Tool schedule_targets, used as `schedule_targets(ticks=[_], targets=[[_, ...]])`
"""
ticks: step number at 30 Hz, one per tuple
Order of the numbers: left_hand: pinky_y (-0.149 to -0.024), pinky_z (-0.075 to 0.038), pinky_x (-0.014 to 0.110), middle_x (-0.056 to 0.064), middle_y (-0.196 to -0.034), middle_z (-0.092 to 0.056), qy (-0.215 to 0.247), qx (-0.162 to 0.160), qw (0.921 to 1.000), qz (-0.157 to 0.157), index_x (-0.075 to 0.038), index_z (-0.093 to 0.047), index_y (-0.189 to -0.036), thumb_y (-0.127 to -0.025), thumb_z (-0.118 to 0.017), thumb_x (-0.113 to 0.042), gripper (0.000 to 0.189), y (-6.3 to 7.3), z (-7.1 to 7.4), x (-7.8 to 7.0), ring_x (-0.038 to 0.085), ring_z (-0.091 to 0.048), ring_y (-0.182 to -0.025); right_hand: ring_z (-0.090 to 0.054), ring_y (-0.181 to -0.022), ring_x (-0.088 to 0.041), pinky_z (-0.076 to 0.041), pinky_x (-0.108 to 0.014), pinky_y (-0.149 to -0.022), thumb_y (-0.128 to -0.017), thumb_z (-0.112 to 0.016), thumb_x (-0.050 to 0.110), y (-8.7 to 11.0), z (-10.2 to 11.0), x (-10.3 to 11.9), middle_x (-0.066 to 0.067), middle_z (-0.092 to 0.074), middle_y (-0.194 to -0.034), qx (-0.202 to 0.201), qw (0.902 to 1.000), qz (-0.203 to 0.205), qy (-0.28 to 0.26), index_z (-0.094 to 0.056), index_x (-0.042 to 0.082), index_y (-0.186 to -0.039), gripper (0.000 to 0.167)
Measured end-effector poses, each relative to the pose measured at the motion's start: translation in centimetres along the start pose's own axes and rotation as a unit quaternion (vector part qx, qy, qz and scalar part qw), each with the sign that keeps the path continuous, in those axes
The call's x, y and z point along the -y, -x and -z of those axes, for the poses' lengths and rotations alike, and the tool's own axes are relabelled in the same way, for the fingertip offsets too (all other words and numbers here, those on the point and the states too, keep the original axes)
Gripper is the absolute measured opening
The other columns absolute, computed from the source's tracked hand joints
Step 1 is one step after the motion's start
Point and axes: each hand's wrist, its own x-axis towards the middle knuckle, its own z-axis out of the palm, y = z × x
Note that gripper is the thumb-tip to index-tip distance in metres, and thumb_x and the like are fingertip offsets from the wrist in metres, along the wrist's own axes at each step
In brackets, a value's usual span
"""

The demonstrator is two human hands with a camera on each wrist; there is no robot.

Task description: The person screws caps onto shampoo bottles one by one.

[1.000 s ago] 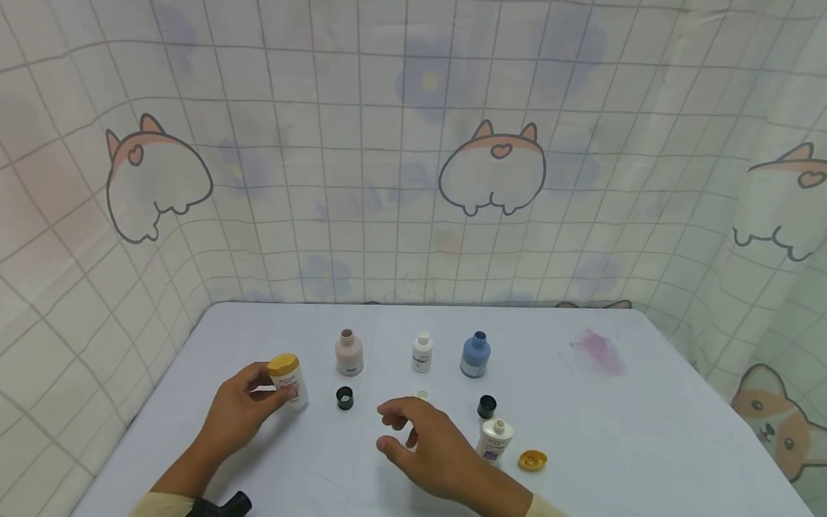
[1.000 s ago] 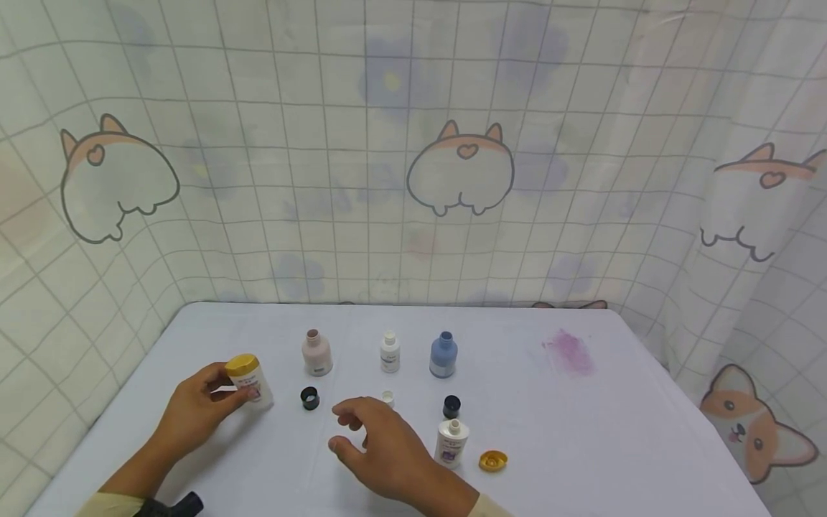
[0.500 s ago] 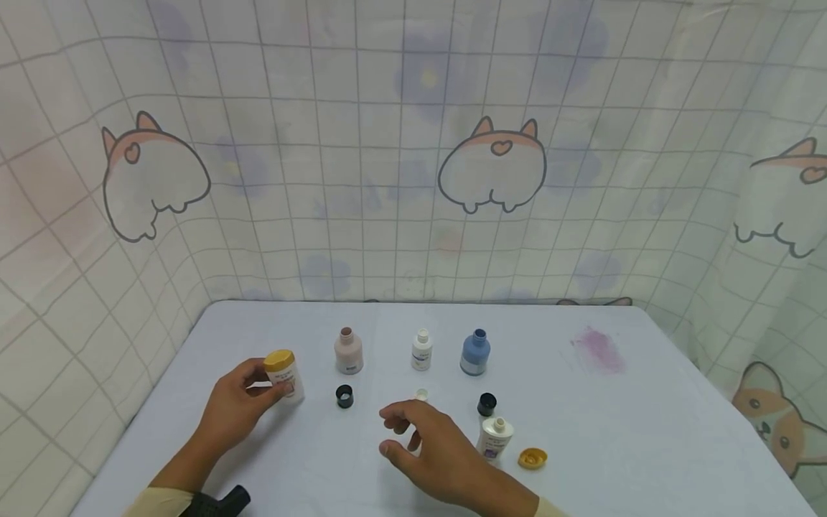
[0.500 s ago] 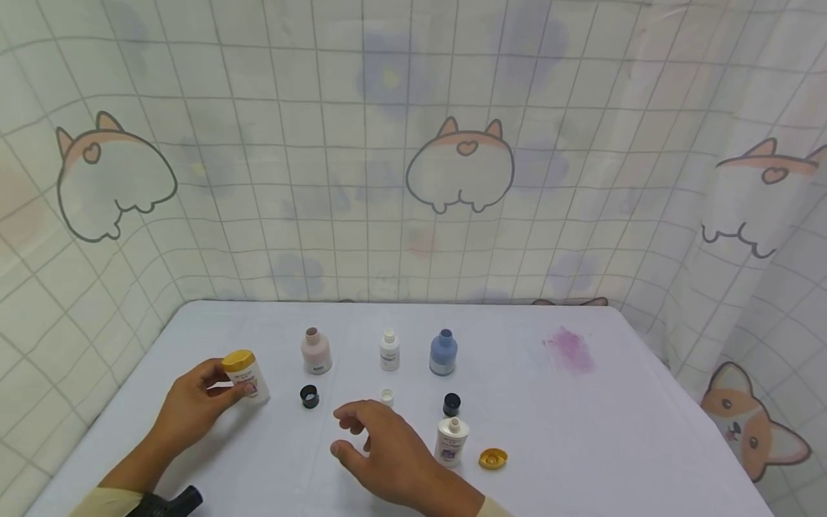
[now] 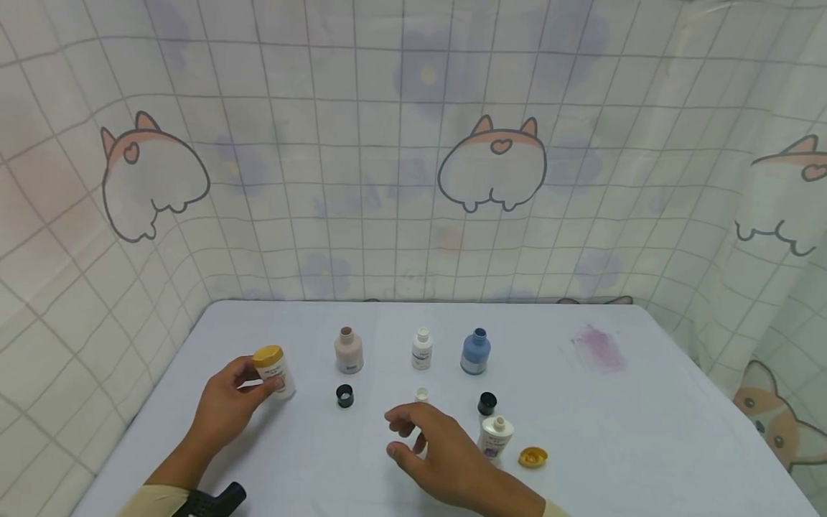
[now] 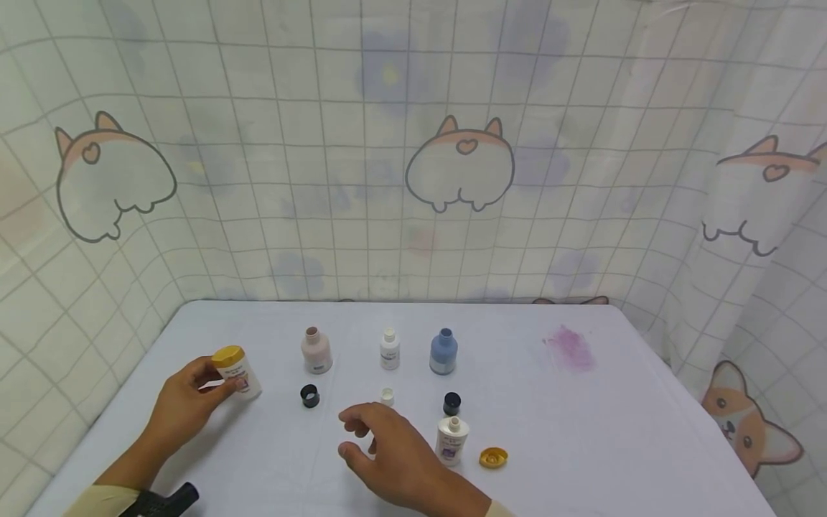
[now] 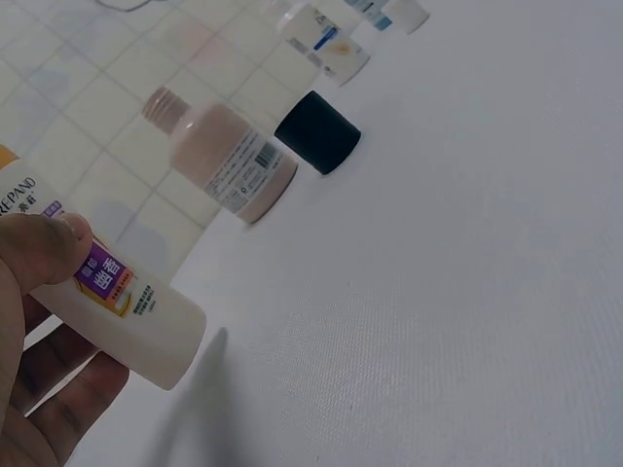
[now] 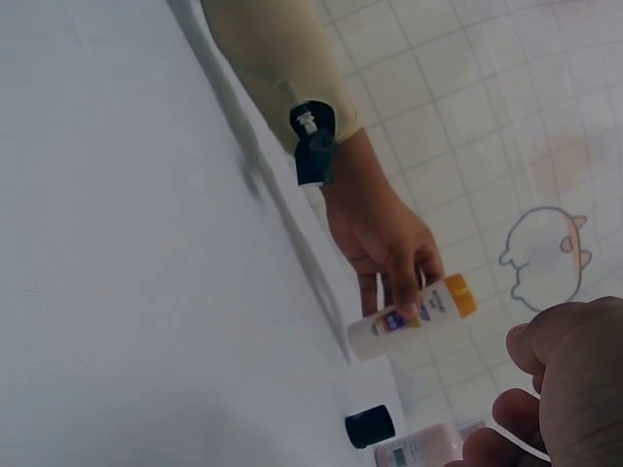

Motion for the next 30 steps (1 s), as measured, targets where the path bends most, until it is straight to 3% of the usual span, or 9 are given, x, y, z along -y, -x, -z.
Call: schedule_targets(ticks=[7, 14, 24, 30], targets=[[-0.086, -0.054, 0.014, 0.021, -0.125, -0.065, 0.007, -0.012, 0.9999, -0.007, 0.002, -0.056, -0.132, -0.091, -0.080, -0.035, 0.060, -0.1, 0.1, 0.3, 0.036, -0.063, -0.117, -0.058, -0.094, -0.003, -0.057, -0.023, -0.080, -0.099, -0.071, 0.027, 0.3, 0.1, 0.0, 0.010, -0.062, -0.113, -0.003, 1.0000, -0.002, 0.000, -0.060, 0.017, -0.131, 0.035], [-0.088, -0.055, 0.018, 0.021, -0.125, -0.066, -0.004, -0.019, 0.9998, 0.001, 0.002, -0.056, -0.132, -0.092, -0.079, -0.037, 0.060, -0.3, 0.2, 0.6, 0.036, -0.062, -0.118, -0.060, -0.094, -0.006, -0.057, -0.022, -0.080, -0.100, -0.070, 0.027, 0.4, 0.3, -0.4, 0.011, -0.061, -0.114, 0.002, 1.0000, 0.004, -0.008, -0.059, 0.015, -0.132, 0.036], [-0.081, -0.046, 0.003, 0.021, -0.123, -0.066, -0.001, -0.034, 0.9994, -0.001, 0.002, -0.058, -0.129, -0.093, -0.079, -0.033, 0.054, -0.5, 0.5, 1.1, 0.036, -0.063, -0.116, -0.060, -0.092, -0.007, -0.058, -0.026, -0.081, -0.100, -0.070, 0.031, 0.6, 0.6, -0.3, 0.008, -0.062, -0.116, 0.010, 0.9996, -0.019, -0.018, -0.058, 0.019, -0.132, 0.036], [-0.089, -0.057, 0.023, 0.023, -0.124, -0.065, -0.005, -0.034, 0.9994, 0.005, 0.002, -0.057, -0.129, -0.094, -0.078, -0.032, 0.053, -0.5, 0.7, 1.4, 0.037, -0.062, -0.118, -0.060, -0.093, -0.007, -0.058, -0.025, -0.082, -0.100, -0.069, 0.032, 0.6, 0.6, -0.4, 0.007, -0.062, -0.117, 0.013, 0.9995, -0.020, -0.019, -0.058, 0.019, -0.133, 0.037]])
